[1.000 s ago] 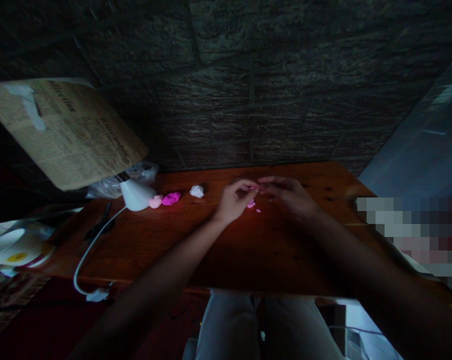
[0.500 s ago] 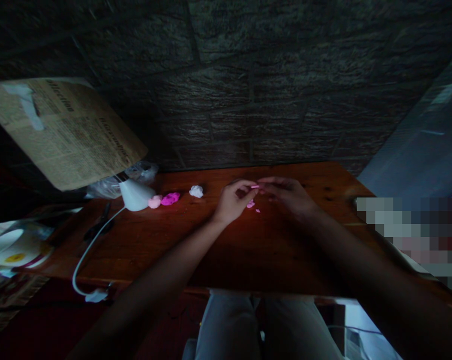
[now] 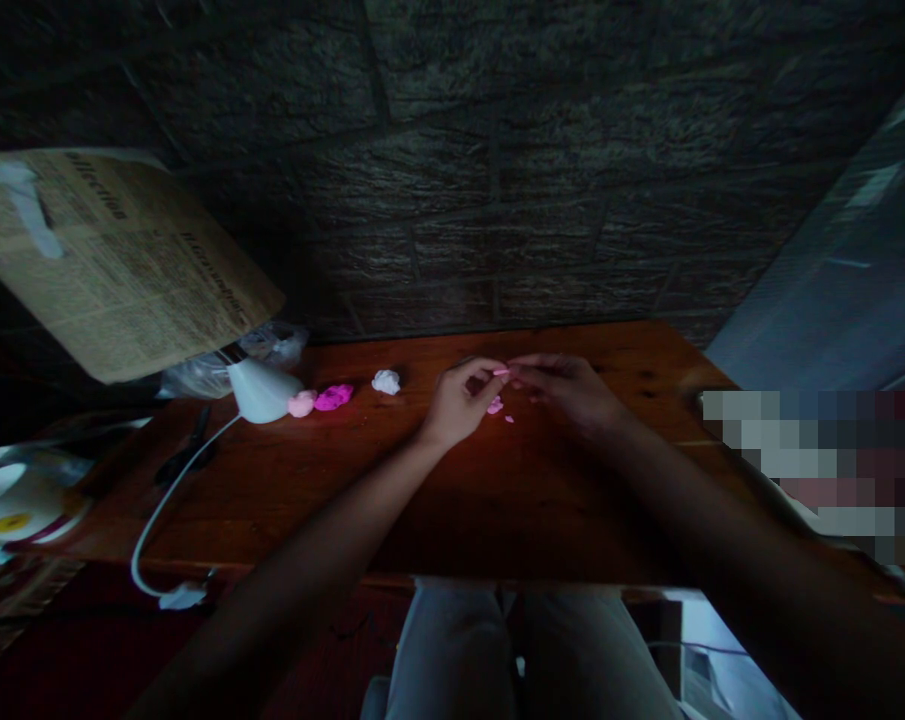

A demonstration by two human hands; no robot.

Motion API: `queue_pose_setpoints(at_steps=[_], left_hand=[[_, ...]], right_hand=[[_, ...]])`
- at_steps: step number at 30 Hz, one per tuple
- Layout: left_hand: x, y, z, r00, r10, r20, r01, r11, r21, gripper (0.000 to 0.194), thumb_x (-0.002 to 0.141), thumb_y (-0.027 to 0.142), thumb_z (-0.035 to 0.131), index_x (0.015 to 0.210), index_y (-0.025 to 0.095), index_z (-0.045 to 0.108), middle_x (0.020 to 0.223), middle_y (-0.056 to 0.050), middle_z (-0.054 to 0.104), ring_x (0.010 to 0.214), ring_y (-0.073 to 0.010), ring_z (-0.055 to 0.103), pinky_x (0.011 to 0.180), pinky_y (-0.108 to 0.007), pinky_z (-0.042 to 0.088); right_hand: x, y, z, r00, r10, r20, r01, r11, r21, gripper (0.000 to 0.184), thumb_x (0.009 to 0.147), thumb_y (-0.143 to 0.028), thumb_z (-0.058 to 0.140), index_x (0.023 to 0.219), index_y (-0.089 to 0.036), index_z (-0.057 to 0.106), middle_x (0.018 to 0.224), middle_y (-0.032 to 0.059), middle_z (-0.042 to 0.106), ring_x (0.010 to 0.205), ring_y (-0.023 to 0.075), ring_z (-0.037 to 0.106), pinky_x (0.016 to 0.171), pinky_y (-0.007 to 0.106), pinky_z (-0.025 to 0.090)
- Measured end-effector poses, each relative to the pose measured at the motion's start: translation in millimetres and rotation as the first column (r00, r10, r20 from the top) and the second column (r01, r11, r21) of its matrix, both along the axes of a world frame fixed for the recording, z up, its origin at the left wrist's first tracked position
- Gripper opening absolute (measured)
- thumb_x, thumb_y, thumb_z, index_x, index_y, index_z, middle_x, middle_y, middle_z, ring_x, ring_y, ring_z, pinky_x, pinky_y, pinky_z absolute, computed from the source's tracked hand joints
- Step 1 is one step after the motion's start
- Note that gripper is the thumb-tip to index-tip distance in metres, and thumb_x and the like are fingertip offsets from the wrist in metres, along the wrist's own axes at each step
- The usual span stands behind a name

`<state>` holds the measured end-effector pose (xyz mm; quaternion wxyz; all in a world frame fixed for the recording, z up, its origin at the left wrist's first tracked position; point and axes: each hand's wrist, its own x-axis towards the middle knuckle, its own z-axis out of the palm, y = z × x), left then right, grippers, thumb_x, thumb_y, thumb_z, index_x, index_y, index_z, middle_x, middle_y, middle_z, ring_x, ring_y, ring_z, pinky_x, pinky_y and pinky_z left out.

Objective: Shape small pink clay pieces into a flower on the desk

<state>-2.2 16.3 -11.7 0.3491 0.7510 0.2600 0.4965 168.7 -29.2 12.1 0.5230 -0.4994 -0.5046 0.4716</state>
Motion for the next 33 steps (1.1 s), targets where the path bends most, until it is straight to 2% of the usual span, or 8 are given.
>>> queue_pose_setpoints(at_steps=[7, 18, 27, 30, 33], left_hand=[[1.2, 0.0, -1.0, 0.999, -0.035, 0.017, 0.036, 0.998, -0.058, 0.012, 0.086, 0.027, 0.068, 0.091, 0.016, 0.069, 0.078, -0.003, 0.071, 0.063, -0.0108, 0.064, 0.057, -0.021, 0.052], [1.2, 0.9, -1.9, 0.997, -0.068, 0.034, 0.072, 0.988, -0.134, 0.011, 0.088, 0.027, 0.065, 0.090, 0.016, 0.067, 0.073, -0.001, 0.068, 0.061, -0.0108, 0.064, 0.057, -0.022, 0.053], [1.7, 1.3, -1.4, 0.998, -0.046, 0.038, 0.052, 0.983, -0.174, 0.012, 0.088, 0.028, 0.066, 0.090, 0.016, 0.067, 0.074, -0.001, 0.069, 0.063, -0.0105, 0.063, 0.058, -0.022, 0.053], [0.8, 4.6, -1.1, 0.998, 0.001, 0.070, 0.011, 0.984, -0.179, 0.015, 0.087, 0.031, 0.067, 0.089, 0.016, 0.067, 0.081, -0.003, 0.070, 0.067, -0.0111, 0.064, 0.060, -0.022, 0.053], [-0.5, 8.7, -1.4, 0.993, 0.047, 0.105, -0.024, 0.978, -0.206, 0.019, 0.086, 0.035, 0.069, 0.091, 0.017, 0.068, 0.088, -0.005, 0.073, 0.070, -0.0117, 0.065, 0.059, -0.022, 0.053]], right_hand=[[0.7, 1.6, -2.2, 1.000, -0.004, -0.009, 0.005, 1.000, 0.015, 0.030, 0.069, -0.043, 0.078, 0.090, -0.021, 0.077, 0.087, 0.0046, 0.076, 0.080, 0.0169, 0.068, 0.069, 0.029, 0.050], [-0.7, -1.2, 0.6, 1.000, 0.004, 0.004, -0.004, 1.000, -0.010, 0.026, 0.071, -0.041, 0.077, 0.089, -0.023, 0.077, 0.092, 0.0053, 0.077, 0.087, 0.0188, 0.069, 0.069, 0.029, 0.050], [-1.5, -0.6, -0.1, 1.000, -0.004, 0.028, 0.004, 1.000, 0.010, 0.030, 0.071, -0.043, 0.077, 0.093, -0.022, 0.076, 0.092, 0.0065, 0.077, 0.086, 0.0196, 0.069, 0.070, 0.030, 0.050], [0.9, 1.3, -2.0, 0.995, -0.013, 0.095, 0.007, 0.998, 0.066, 0.031, 0.074, -0.043, 0.074, 0.095, -0.021, 0.076, 0.093, 0.0062, 0.078, 0.085, 0.0199, 0.069, 0.075, 0.033, 0.052], [4.4, 2.9, -3.7, 0.961, 0.011, 0.278, -0.062, 0.982, 0.176, 0.024, 0.077, -0.041, 0.071, 0.090, -0.022, 0.078, 0.093, 0.0044, 0.078, 0.087, 0.0211, 0.070, 0.084, 0.037, 0.051]])
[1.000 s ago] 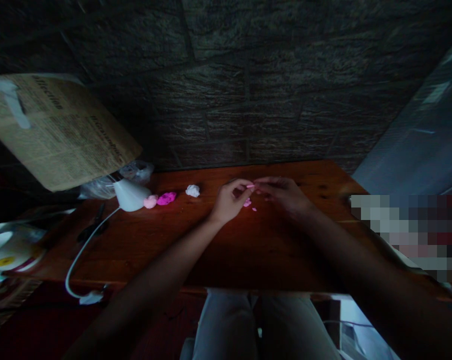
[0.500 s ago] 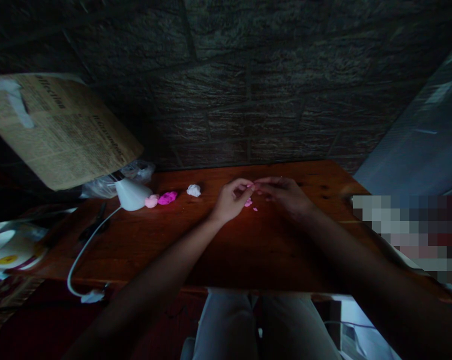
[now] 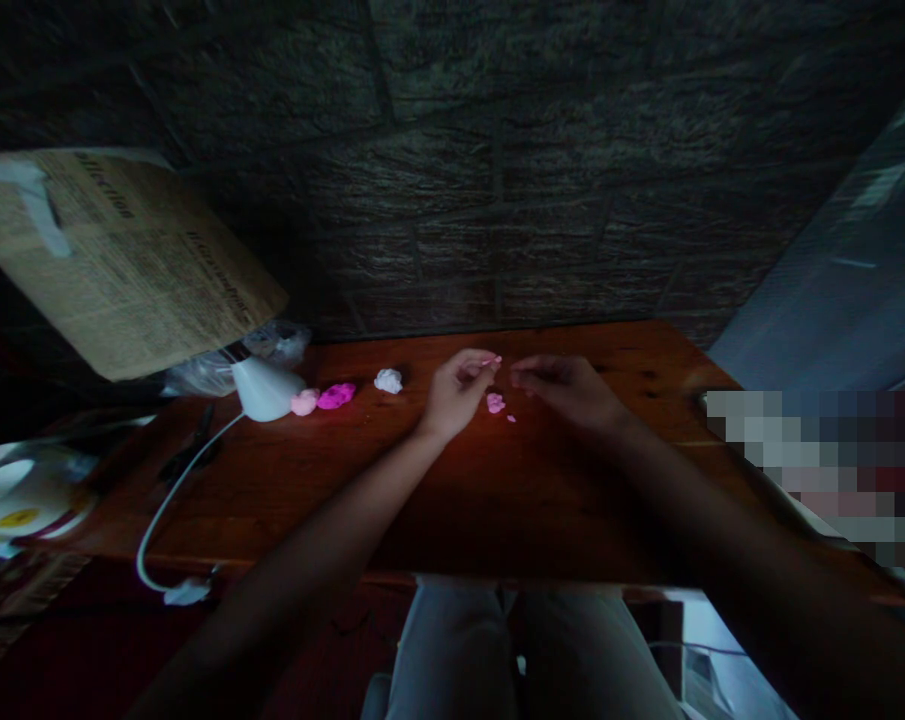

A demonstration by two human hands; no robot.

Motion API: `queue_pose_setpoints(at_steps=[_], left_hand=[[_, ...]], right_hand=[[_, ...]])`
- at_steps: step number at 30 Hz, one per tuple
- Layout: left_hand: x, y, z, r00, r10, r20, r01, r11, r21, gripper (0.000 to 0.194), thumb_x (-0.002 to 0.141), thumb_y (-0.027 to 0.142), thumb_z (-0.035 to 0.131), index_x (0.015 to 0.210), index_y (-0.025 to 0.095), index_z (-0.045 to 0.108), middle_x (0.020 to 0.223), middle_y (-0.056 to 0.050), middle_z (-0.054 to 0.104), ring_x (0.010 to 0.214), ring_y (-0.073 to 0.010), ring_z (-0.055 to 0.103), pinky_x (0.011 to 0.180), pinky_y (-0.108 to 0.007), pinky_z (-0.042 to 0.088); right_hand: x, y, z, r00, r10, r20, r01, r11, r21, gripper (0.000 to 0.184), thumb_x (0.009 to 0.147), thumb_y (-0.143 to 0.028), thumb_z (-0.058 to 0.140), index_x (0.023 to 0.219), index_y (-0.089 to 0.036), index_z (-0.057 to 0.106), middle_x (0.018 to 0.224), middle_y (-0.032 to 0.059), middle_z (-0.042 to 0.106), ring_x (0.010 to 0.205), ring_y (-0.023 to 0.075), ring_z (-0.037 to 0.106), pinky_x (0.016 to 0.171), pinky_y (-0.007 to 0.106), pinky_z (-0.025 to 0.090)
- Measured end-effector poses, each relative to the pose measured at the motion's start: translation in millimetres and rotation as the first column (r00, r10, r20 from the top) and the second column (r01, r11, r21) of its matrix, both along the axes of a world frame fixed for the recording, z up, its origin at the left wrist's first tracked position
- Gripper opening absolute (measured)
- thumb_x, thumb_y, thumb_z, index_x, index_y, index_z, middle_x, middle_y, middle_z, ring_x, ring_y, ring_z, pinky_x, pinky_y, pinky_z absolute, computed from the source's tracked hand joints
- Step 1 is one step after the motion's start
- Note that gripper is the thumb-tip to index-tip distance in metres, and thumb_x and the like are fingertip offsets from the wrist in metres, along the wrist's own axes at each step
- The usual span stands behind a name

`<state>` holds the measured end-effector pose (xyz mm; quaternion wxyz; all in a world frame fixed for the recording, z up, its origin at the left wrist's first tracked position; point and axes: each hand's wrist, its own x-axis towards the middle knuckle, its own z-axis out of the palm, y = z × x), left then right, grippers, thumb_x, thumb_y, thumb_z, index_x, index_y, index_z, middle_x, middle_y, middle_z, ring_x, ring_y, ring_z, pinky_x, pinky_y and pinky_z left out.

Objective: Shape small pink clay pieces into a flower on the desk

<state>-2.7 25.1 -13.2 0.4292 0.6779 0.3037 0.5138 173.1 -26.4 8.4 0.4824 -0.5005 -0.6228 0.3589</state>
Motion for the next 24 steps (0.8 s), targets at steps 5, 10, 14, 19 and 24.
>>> queue_pose_setpoints(at_steps=[5, 10, 14, 19, 24], left_hand=[[-0.6, 1.9, -1.1, 0.999, 0.021, 0.034, -0.019, 0.999, -0.046, 0.019, 0.083, 0.033, 0.071, 0.093, 0.017, 0.069, 0.088, -0.005, 0.074, 0.069, -0.0115, 0.065, 0.057, -0.021, 0.052], [0.4, -0.3, -0.3, 1.000, -0.005, 0.028, 0.008, 0.995, -0.100, 0.018, 0.082, 0.031, 0.072, 0.093, 0.017, 0.072, 0.091, -0.006, 0.076, 0.070, -0.0118, 0.066, 0.055, -0.020, 0.050], [0.5, -0.4, -0.5, 0.999, -0.019, 0.043, 0.023, 0.995, -0.101, 0.017, 0.083, 0.031, 0.071, 0.094, 0.017, 0.073, 0.092, -0.007, 0.076, 0.069, -0.0111, 0.066, 0.055, -0.020, 0.049], [0.1, 2.4, -4.2, 0.999, -0.027, 0.044, 0.032, 0.993, -0.114, 0.018, 0.087, 0.032, 0.067, 0.099, 0.018, 0.072, 0.098, -0.008, 0.077, 0.072, -0.0118, 0.067, 0.057, -0.021, 0.052], [0.0, 4.1, -5.5, 0.996, -0.019, 0.083, 0.034, 0.984, -0.176, 0.020, 0.086, 0.026, 0.068, 0.103, 0.017, 0.072, 0.106, -0.009, 0.076, 0.073, -0.0120, 0.068, 0.059, -0.022, 0.053]], right_hand=[[2.5, -0.2, -3.6, 0.925, 0.170, 0.339, -0.177, 0.984, -0.009, 0.014, 0.080, -0.036, 0.069, 0.082, -0.026, 0.079, 0.084, 0.0013, 0.079, 0.078, 0.0211, 0.070, 0.077, 0.035, 0.051], [5.2, 1.1, -8.4, 0.852, 0.217, 0.476, -0.220, 0.974, -0.052, 0.010, 0.078, -0.030, 0.070, 0.078, -0.026, 0.079, 0.081, 0.0017, 0.078, 0.077, 0.0227, 0.070, 0.073, 0.034, 0.049], [6.2, 1.2, -7.0, 0.852, 0.189, 0.489, -0.202, 0.979, -0.028, 0.010, 0.077, -0.028, 0.069, 0.070, -0.026, 0.077, 0.076, 0.0015, 0.077, 0.073, 0.0220, 0.069, 0.072, 0.034, 0.048], [2.7, -1.3, -4.1, 0.914, 0.162, 0.371, -0.162, 0.986, -0.033, 0.013, 0.079, -0.030, 0.065, 0.077, -0.023, 0.076, 0.073, 0.0018, 0.074, 0.064, 0.0183, 0.066, 0.065, 0.032, 0.048], [3.1, -0.4, -2.7, 0.974, 0.119, 0.194, -0.118, 0.993, -0.014, 0.019, 0.079, -0.034, 0.065, 0.087, -0.021, 0.076, 0.075, 0.0024, 0.074, 0.064, 0.0165, 0.065, 0.065, 0.030, 0.049]])
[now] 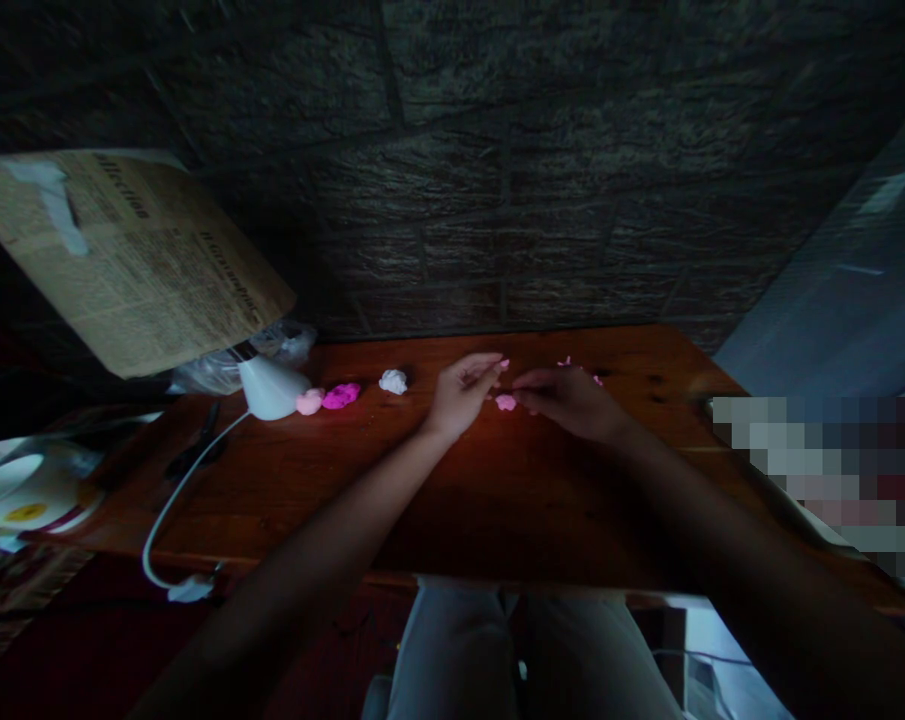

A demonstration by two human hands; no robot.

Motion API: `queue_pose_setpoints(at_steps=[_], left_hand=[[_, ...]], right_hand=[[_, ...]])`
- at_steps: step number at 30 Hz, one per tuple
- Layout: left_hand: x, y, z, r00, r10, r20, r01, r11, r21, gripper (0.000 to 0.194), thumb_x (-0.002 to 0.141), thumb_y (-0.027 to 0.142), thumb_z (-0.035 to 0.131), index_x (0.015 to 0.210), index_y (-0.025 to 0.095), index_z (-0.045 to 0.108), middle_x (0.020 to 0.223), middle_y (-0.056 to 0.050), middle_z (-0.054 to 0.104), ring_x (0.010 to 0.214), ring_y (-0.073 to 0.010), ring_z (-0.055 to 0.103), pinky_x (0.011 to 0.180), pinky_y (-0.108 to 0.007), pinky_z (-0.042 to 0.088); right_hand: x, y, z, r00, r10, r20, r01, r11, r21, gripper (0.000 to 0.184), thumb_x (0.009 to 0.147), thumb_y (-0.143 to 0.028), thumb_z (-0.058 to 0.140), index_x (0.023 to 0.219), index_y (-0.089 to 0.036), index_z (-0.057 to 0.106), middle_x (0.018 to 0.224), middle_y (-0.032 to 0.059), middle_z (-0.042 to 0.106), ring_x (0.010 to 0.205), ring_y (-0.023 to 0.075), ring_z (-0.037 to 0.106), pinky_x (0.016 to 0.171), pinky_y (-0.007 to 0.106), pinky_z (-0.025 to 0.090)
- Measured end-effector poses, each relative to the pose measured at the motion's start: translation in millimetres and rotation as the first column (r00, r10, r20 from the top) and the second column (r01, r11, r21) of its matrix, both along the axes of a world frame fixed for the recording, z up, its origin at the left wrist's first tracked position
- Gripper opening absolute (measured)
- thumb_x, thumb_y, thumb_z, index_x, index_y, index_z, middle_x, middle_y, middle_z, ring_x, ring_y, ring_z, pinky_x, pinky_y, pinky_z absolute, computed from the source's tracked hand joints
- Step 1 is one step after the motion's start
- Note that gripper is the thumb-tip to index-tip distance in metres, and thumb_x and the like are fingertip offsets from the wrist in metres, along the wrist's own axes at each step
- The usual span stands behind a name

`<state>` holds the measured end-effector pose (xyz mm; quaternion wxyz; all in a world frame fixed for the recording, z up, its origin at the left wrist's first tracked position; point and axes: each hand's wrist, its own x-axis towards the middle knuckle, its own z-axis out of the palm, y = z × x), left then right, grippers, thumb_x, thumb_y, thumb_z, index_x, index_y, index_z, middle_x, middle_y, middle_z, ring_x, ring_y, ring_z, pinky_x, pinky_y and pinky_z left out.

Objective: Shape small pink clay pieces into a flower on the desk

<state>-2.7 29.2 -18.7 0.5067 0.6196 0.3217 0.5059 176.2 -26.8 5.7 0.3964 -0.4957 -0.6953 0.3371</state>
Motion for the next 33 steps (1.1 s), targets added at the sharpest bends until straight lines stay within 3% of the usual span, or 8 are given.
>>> queue_pose_setpoints(at_steps=[6, 13, 25, 33], left_hand=[[0.8, -6.4, 6.6, 1.000, -0.019, 0.001, 0.019, 0.999, -0.047, 0.020, 0.085, 0.028, 0.069, 0.101, 0.016, 0.074, 0.104, -0.009, 0.076, 0.073, -0.0114, 0.067, 0.059, -0.021, 0.052], [2.3, -10.8, 11.0, 0.999, -0.032, 0.010, 0.033, 0.997, -0.074, 0.018, 0.085, 0.026, 0.069, 0.098, 0.016, 0.074, 0.098, -0.008, 0.075, 0.072, -0.0110, 0.066, 0.059, -0.020, 0.051], [3.5, -13.2, 13.4, 0.996, -0.087, 0.037, 0.090, 0.992, -0.083, 0.019, 0.082, 0.026, 0.073, 0.098, 0.015, 0.074, 0.086, -0.006, 0.073, 0.068, -0.0108, 0.064, 0.059, -0.021, 0.051], [2.9, -13.6, 13.1, 0.993, -0.111, 0.041, 0.113, 0.992, -0.053, 0.019, 0.081, 0.029, 0.073, 0.095, 0.015, 0.073, 0.092, -0.007, 0.075, 0.069, -0.0109, 0.064, 0.060, -0.022, 0.052]], right_hand=[[3.2, 1.3, 4.5, 0.990, -0.106, -0.098, 0.108, 0.994, 0.014, 0.030, 0.078, -0.040, 0.067, 0.095, -0.017, 0.078, 0.080, 0.0041, 0.075, 0.071, 0.0183, 0.066, 0.073, 0.033, 0.051], [2.9, 1.2, 6.1, 0.976, -0.138, -0.170, 0.138, 0.990, -0.015, 0.034, 0.079, -0.044, 0.069, 0.100, -0.019, 0.078, 0.093, 0.0061, 0.077, 0.073, 0.0169, 0.064, 0.074, 0.033, 0.050], [2.2, 1.1, 7.2, 0.975, -0.128, -0.184, 0.127, 0.992, -0.020, 0.033, 0.080, -0.045, 0.068, 0.097, -0.019, 0.078, 0.091, 0.0064, 0.077, 0.073, 0.0160, 0.063, 0.070, 0.031, 0.049], [1.5, 2.5, 6.0, 0.978, -0.105, -0.179, 0.104, 0.994, -0.012, 0.041, 0.081, -0.055, 0.064, 0.094, -0.018, 0.076, 0.087, 0.0066, 0.074, 0.068, 0.0146, 0.058, 0.064, 0.029, 0.045]])
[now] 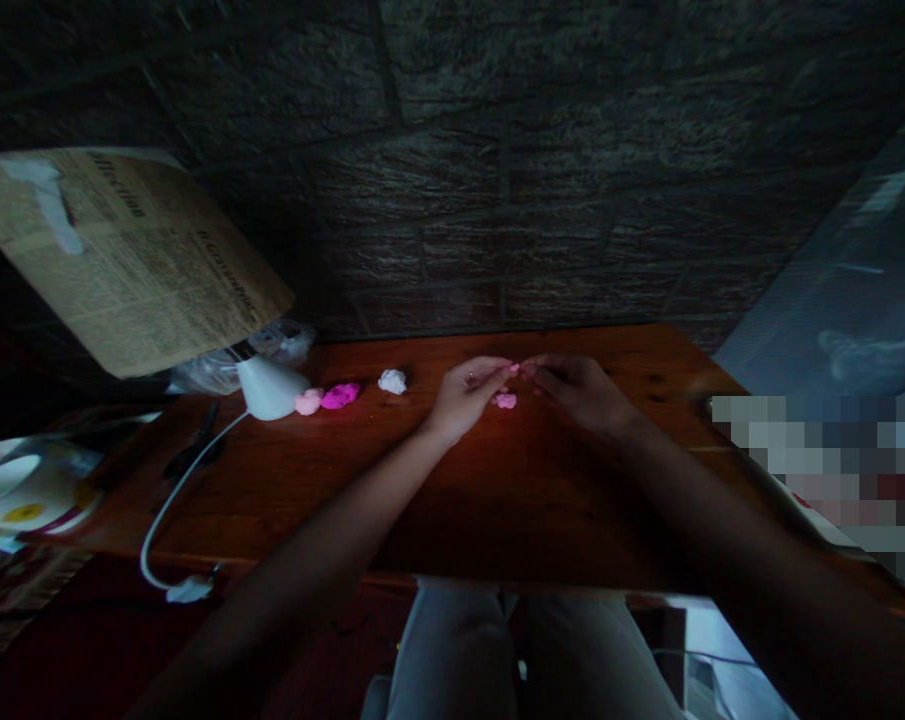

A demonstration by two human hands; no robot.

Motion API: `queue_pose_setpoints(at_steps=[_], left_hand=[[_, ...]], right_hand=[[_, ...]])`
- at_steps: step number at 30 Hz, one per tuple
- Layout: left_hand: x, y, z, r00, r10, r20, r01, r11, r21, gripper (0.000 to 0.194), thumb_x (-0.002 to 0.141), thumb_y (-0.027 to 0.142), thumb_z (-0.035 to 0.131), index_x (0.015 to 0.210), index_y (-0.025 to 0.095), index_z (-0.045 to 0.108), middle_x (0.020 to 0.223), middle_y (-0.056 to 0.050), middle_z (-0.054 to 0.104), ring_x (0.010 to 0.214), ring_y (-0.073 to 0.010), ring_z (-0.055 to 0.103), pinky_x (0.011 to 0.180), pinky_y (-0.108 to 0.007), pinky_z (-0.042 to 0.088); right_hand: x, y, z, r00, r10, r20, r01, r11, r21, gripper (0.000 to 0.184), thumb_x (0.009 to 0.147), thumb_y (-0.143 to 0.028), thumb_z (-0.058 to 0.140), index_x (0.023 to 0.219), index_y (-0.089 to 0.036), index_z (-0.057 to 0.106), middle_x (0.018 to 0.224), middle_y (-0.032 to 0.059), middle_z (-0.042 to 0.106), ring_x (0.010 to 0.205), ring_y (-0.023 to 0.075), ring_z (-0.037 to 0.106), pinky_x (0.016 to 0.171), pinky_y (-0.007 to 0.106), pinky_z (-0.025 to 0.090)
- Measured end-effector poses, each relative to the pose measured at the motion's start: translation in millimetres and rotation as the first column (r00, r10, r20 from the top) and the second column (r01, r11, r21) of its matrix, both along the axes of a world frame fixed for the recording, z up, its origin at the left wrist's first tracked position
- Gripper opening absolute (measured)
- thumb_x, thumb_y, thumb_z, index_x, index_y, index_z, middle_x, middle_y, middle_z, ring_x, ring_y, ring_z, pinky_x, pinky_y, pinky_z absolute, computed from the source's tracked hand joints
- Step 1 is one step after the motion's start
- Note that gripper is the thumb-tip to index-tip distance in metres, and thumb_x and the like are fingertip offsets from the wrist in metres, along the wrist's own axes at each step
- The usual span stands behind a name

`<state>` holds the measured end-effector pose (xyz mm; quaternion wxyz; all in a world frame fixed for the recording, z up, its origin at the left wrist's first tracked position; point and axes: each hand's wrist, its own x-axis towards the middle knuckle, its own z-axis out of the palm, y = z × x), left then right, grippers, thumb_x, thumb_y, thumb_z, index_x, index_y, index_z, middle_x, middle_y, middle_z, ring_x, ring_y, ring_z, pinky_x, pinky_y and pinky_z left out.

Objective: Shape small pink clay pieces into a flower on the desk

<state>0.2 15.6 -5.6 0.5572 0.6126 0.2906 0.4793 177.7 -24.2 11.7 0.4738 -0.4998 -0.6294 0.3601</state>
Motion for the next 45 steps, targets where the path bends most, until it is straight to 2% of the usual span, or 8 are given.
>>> queue_pose_setpoints(at_steps=[11, 19, 22, 26, 32, 38, 45], left_hand=[[-0.4, 4.0, -3.9, 0.999, 0.002, -0.037, -0.002, 1.000, 0.024, 0.018, 0.086, 0.031, 0.069, 0.094, 0.015, 0.070, 0.092, -0.007, 0.074, 0.072, -0.0110, 0.065, 0.060, -0.021, 0.052], [0.4, 2.1, -2.4, 1.000, -0.002, -0.014, 0.002, 1.000, 0.023, 0.019, 0.083, 0.032, 0.072, 0.091, 0.015, 0.070, 0.081, -0.005, 0.071, 0.068, -0.0106, 0.064, 0.059, -0.021, 0.051], [0.0, 2.3, -3.1, 1.000, 0.010, -0.027, -0.009, 1.000, 0.018, 0.020, 0.082, 0.033, 0.073, 0.091, 0.016, 0.070, 0.082, -0.005, 0.072, 0.069, -0.0114, 0.064, 0.061, -0.022, 0.052], [-1.0, 1.2, -2.1, 0.999, 0.011, -0.033, -0.011, 1.000, 0.003, 0.020, 0.083, 0.033, 0.071, 0.091, 0.015, 0.070, 0.084, -0.006, 0.072, 0.070, -0.0117, 0.065, 0.062, -0.023, 0.052], [-0.6, -1.4, 1.4, 1.000, -0.010, -0.024, 0.010, 1.000, -0.014, 0.023, 0.078, 0.033, 0.076, 0.091, 0.015, 0.071, 0.079, -0.004, 0.071, 0.067, -0.0109, 0.063, 0.064, -0.024, 0.052], [-0.4, -1.0, 0.4, 1.000, -0.023, 0.007, 0.023, 1.000, -0.019, 0.022, 0.073, 0.026, 0.079, 0.091, 0.016, 0.070, 0.083, -0.003, 0.072, 0.071, -0.0117, 0.065, 0.066, -0.025, 0.053], [-0.4, -1.1, 0.4, 1.000, -0.008, -0.011, 0.008, 1.000, -0.003, 0.017, 0.076, 0.027, 0.077, 0.088, 0.016, 0.071, 0.079, -0.003, 0.071, 0.068, -0.0111, 0.063, 0.065, -0.025, 0.052]], right_hand=[[-4.1, -2.5, 1.4, 0.997, -0.028, -0.066, 0.025, 0.999, -0.041, 0.039, 0.078, -0.053, 0.070, 0.092, -0.017, 0.075, 0.083, 0.0052, 0.072, 0.065, 0.0128, 0.054, 0.059, 0.027, 0.042], [-7.7, -6.8, 4.7, 0.985, -0.031, -0.170, 0.022, 0.998, -0.056, 0.037, 0.075, -0.049, 0.076, 0.097, -0.019, 0.076, 0.098, 0.0079, 0.076, 0.079, 0.0166, 0.064, 0.071, 0.031, 0.049], [-8.8, -6.8, 4.7, 0.987, -0.013, -0.159, 0.005, 0.999, -0.049, 0.037, 0.075, -0.051, 0.076, 0.094, -0.020, 0.077, 0.097, 0.0076, 0.076, 0.081, 0.0177, 0.065, 0.072, 0.032, 0.049], [-7.6, -5.2, 3.4, 0.993, -0.001, -0.117, -0.004, 0.999, -0.041, 0.040, 0.075, -0.054, 0.074, 0.093, -0.019, 0.077, 0.092, 0.0067, 0.076, 0.074, 0.0160, 0.062, 0.068, 0.031, 0.048], [-6.9, -3.5, 0.9, 0.989, 0.009, -0.146, -0.014, 0.999, -0.033, 0.039, 0.075, -0.053, 0.074, 0.093, -0.019, 0.076, 0.090, 0.0056, 0.075, 0.072, 0.0147, 0.061, 0.067, 0.030, 0.047], [-7.5, -5.4, 3.6, 0.994, 0.007, -0.108, -0.010, 0.999, -0.031, 0.042, 0.075, -0.055, 0.072, 0.093, -0.017, 0.076, 0.084, 0.0050, 0.073, 0.069, 0.0143, 0.060, 0.066, 0.030, 0.047], [-8.7, -5.8, 3.8, 0.996, 0.012, -0.090, -0.014, 0.999, -0.030, 0.038, 0.077, -0.054, 0.069, 0.091, -0.019, 0.076, 0.082, 0.0046, 0.073, 0.069, 0.0145, 0.060, 0.066, 0.030, 0.047]])
